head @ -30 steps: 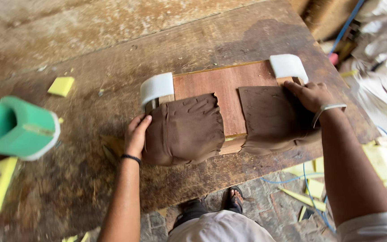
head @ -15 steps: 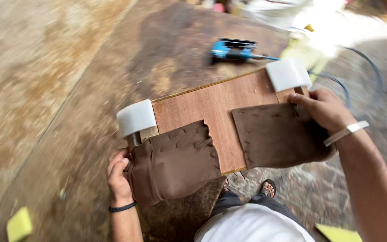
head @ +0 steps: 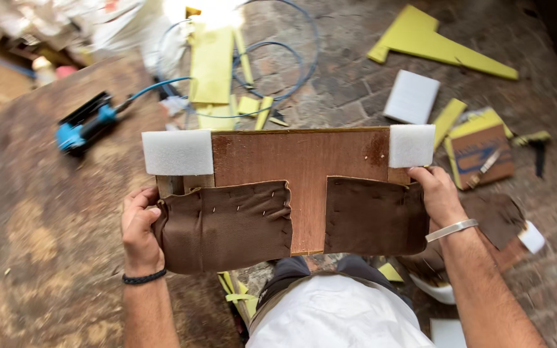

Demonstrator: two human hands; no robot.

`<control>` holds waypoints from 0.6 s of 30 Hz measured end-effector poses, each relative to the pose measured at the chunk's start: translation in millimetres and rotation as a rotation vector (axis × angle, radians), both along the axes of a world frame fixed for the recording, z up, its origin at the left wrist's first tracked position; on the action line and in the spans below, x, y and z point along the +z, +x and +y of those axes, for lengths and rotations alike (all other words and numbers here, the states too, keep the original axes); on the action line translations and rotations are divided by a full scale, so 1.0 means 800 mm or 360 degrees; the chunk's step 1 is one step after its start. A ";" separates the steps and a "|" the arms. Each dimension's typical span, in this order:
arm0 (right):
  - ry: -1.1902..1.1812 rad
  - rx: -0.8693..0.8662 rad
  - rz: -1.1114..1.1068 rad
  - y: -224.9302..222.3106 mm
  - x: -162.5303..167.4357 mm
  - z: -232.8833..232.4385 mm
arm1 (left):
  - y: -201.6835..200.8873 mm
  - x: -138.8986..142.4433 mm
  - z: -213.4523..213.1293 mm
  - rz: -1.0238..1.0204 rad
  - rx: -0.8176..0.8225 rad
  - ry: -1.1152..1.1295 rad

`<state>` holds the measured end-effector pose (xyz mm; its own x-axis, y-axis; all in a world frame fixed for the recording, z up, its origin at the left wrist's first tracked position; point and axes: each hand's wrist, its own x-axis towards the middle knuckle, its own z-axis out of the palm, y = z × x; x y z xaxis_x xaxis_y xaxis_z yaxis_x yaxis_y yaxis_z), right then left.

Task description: The person uses a pneumatic staple gun to attach brown fabric to a wooden cushion frame, trims excess fabric with scissors, and adjusts the fabric to create a tufted appearance. The person works on a wooden workbench in a workshop environment.

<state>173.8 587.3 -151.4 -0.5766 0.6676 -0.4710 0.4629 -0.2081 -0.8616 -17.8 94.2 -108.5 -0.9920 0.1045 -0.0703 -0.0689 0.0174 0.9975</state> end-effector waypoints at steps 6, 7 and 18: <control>0.0216 -0.0242 -0.0090 0.157 -0.079 0.130 | 0.025 -0.041 0.184 -0.0170 -0.0239 0.0043; 0.0200 -0.0246 -0.0096 0.179 -0.091 0.148 | 0.032 -0.051 0.208 -0.0220 -0.0242 0.0033; -0.0195 -0.0677 -0.0287 0.277 -0.187 0.289 | 0.021 -0.142 0.441 -0.0156 -0.0484 -0.0323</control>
